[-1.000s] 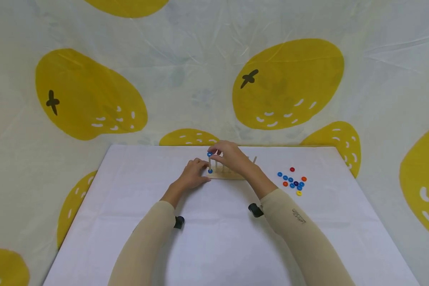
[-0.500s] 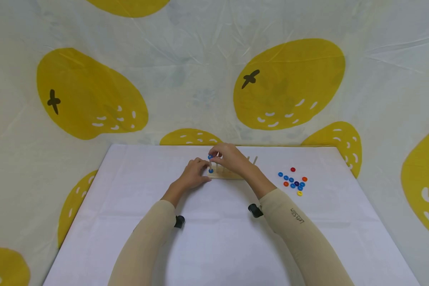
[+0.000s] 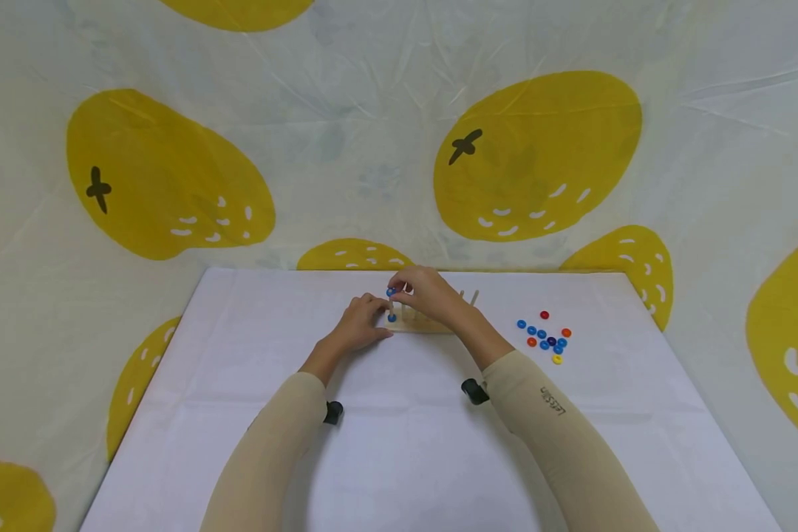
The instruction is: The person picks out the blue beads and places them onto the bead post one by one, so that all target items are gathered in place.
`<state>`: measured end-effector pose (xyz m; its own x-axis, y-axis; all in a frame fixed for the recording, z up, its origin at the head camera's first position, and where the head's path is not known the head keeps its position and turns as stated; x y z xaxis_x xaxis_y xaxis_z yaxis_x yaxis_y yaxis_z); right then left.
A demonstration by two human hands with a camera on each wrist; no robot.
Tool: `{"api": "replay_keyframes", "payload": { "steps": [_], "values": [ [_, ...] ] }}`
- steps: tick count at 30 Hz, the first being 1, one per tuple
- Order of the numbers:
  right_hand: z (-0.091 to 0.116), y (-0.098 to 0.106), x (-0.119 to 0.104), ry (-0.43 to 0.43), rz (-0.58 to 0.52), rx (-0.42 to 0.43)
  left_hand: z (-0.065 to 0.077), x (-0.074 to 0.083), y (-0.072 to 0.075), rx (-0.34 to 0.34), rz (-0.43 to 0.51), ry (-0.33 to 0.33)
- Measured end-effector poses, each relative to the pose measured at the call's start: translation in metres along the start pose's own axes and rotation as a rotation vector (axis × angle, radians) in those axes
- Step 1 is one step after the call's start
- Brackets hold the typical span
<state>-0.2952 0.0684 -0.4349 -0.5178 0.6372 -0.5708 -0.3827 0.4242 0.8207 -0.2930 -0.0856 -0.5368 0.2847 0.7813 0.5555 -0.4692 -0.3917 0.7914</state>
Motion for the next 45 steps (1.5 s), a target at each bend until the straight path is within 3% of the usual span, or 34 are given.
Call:
{"api": "replay_keyframes", "payload": {
  "steps": [24,33,45],
  "values": [
    [0.004,0.007,-0.004,-0.027,0.021,0.0,0.005,-0.006,0.003,-0.004,0.002,0.036],
    [0.03,0.025,-0.003,0.016,0.038,0.087,0.002,-0.001,0.003,-0.006,0.008,0.036],
    [0.085,0.05,0.014,0.05,0.065,0.232,0.0,0.001,-0.001,-0.005,0.006,0.03]
  ]
}}
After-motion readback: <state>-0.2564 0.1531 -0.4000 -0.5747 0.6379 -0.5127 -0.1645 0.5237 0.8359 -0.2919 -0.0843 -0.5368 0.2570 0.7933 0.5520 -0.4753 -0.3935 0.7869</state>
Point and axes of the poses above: each hand's wrist, its own z-axis away from the middle knuckle, its own y-axis out of the back of the hand, x = y × z, the point moved 5 cm from there along -z, towards the middle knuckle, and after that the axes turned 11 degrees about -x, right-handed, at the moved point
